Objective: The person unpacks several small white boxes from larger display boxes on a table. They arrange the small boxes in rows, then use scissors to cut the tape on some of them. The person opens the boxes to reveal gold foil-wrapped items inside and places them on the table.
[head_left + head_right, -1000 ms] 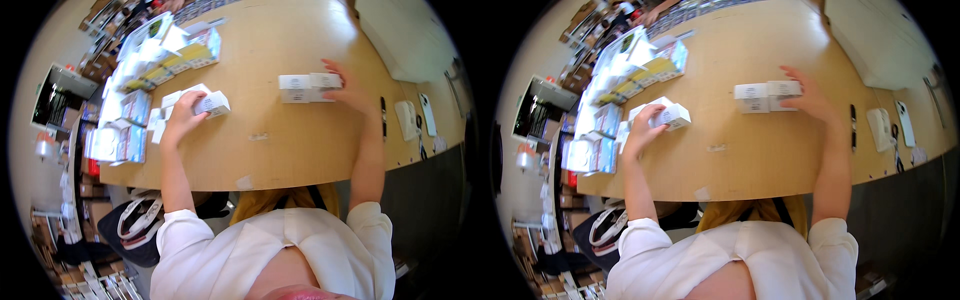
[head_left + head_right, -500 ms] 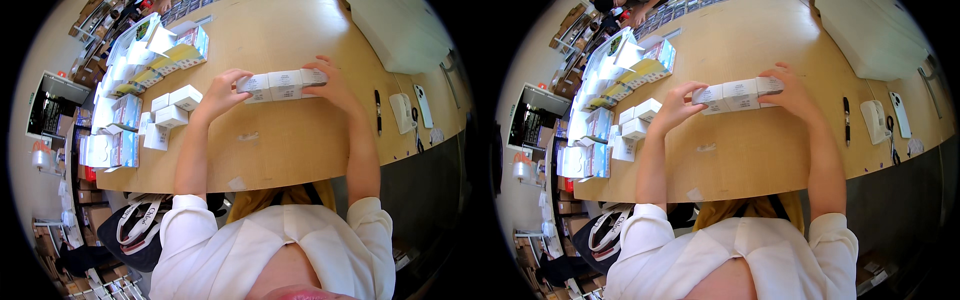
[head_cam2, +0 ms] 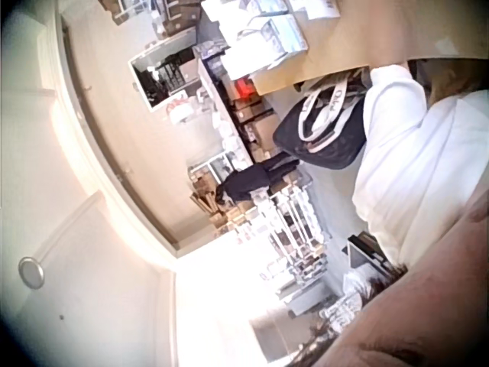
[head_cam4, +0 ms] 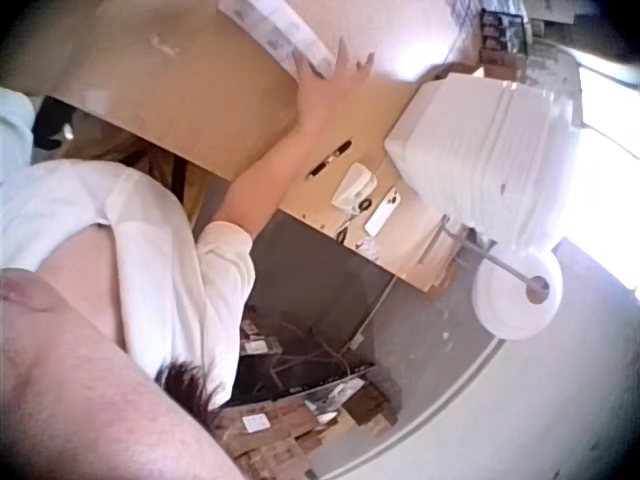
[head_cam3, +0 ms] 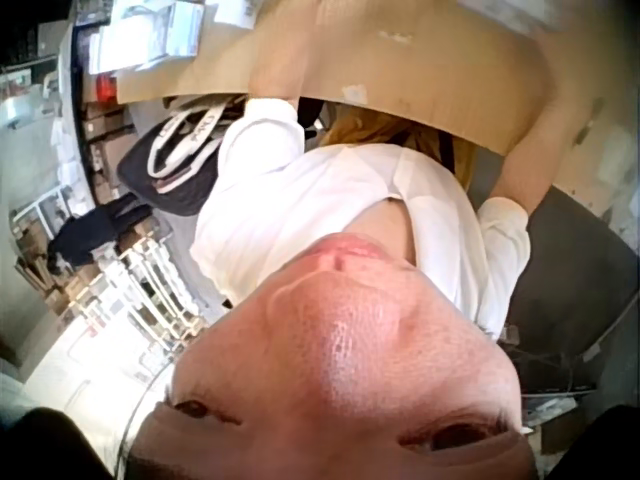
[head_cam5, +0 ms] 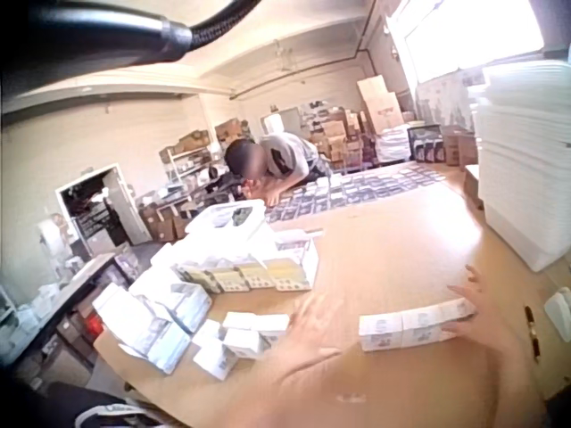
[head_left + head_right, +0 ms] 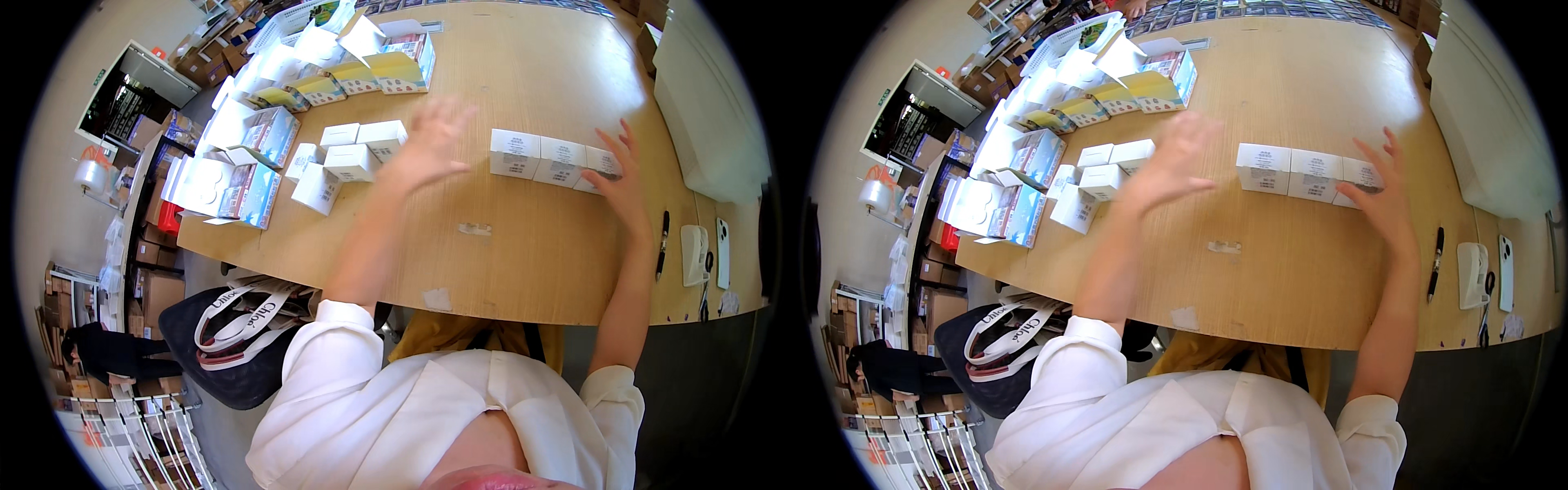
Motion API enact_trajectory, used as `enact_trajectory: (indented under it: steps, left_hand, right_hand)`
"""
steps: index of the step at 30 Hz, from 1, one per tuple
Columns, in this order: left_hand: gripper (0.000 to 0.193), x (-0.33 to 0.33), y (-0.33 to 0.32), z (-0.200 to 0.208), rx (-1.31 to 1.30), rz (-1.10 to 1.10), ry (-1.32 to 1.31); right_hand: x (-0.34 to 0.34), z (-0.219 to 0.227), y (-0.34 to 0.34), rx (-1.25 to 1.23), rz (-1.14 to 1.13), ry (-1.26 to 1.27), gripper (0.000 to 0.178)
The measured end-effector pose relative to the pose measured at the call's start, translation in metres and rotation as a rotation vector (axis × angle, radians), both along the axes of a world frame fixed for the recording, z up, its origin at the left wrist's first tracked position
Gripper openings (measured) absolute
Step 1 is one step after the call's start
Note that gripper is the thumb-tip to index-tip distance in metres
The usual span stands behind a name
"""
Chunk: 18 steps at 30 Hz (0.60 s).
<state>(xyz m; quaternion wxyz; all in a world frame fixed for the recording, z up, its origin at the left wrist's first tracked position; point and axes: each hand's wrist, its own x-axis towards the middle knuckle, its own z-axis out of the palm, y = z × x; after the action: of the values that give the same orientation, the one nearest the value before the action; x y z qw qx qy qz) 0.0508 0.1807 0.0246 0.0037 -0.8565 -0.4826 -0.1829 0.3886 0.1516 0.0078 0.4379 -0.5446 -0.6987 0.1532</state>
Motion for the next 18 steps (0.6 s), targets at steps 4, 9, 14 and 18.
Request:
enact_trajectory:
  steps: [4, 9, 14, 18]
  left_hand:
    - [0.074, -0.067, 0.0, 0.025, -0.154, 0.353, 0.263]
    - [0.056, -0.09, -0.002, 0.031, -0.22, 0.29, -0.159]
    - [0.049, -0.077, -0.026, 0.044, -0.497, 0.008, -1.207]
    - [0.058, -0.045, -0.051, 0.067, -0.761, -0.011, -1.295]
  right_hand:
    - [-0.001, 0.004, 0.0, 0.19, -0.1, -0.045, 0.057]
    - [-0.012, 0.011, -0.005, 0.347, -0.167, -0.009, 0.044]
    - [-0.009, 0.009, -0.005, 0.528, -0.169, -0.064, 0.042]
    - [-0.021, 0.01, -0.016, 0.445, 0.027, 0.03, 0.045]
